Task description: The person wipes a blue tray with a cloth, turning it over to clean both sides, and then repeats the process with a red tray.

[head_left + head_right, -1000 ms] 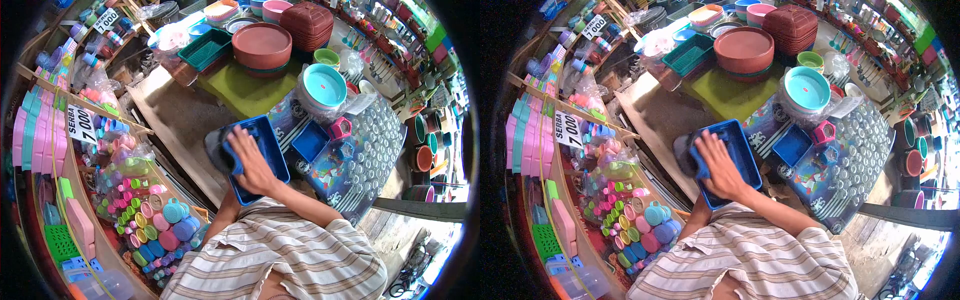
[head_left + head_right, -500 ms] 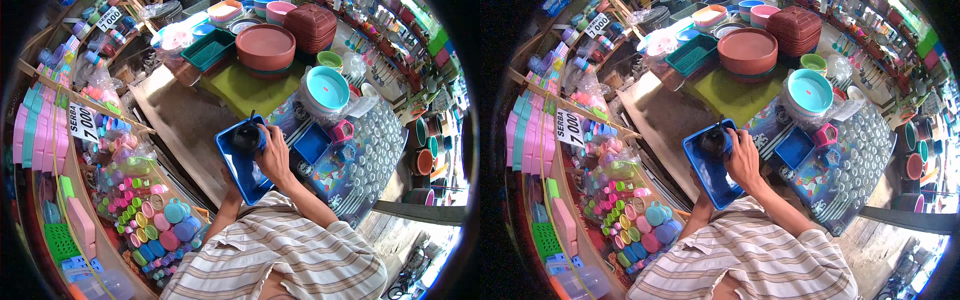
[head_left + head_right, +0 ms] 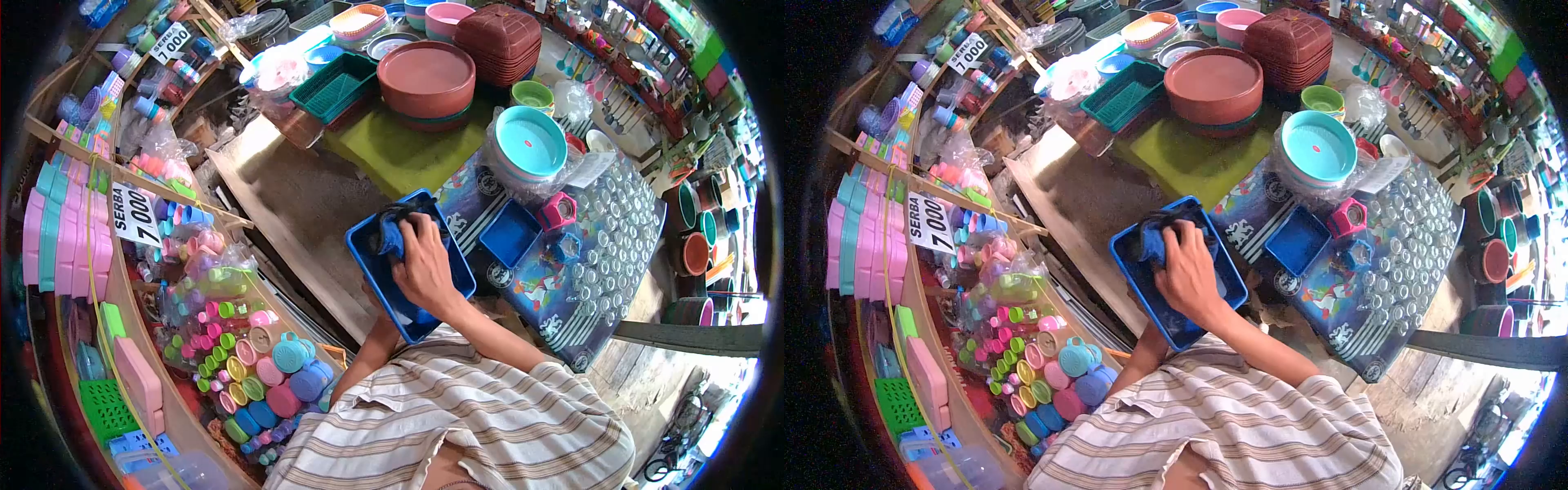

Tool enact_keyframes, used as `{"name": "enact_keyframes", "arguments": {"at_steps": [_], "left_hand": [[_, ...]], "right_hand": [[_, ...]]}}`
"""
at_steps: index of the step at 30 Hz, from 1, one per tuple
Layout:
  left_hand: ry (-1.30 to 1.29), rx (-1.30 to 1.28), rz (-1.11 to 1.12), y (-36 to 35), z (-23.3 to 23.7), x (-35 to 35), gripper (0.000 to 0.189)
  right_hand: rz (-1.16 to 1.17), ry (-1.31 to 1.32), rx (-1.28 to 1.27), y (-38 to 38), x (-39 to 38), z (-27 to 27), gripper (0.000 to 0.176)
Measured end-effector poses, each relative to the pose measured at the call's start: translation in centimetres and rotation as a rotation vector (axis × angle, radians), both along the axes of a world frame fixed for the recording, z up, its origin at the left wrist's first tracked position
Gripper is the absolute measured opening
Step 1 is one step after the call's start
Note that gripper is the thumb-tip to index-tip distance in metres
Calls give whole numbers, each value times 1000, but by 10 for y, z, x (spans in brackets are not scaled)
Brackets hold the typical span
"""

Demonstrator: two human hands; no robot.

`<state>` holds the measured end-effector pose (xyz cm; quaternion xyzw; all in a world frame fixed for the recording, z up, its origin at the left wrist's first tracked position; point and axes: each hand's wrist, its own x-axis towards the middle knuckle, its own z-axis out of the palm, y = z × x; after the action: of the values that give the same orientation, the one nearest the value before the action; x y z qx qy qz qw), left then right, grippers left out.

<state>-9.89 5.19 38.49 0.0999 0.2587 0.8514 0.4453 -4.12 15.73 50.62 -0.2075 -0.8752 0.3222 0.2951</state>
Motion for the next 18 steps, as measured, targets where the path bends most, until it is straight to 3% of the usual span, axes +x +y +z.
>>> {"name": "enact_keyframes", "arguments": {"at_steps": [9, 11, 14, 17, 18], "left_hand": [[-104, -53, -101, -42, -21, 10, 96], [-116, -58, -110, -51, -24, 13, 96], [-143, -66, -127, -69, -31, 22, 96], [-154, -74, -122, -75, -31, 29, 96], [-153, -77, -117, -72, -29, 29, 96]], "right_hand": [[414, 88, -79, -13, 16, -4, 70], [491, 55, -82, -9, 35, -2, 69], [778, -196, -23, -6, 59, -3, 61], [853, -227, 55, -2, 72, 1, 59], [833, -287, 30, -1, 72, 2, 66]]}}
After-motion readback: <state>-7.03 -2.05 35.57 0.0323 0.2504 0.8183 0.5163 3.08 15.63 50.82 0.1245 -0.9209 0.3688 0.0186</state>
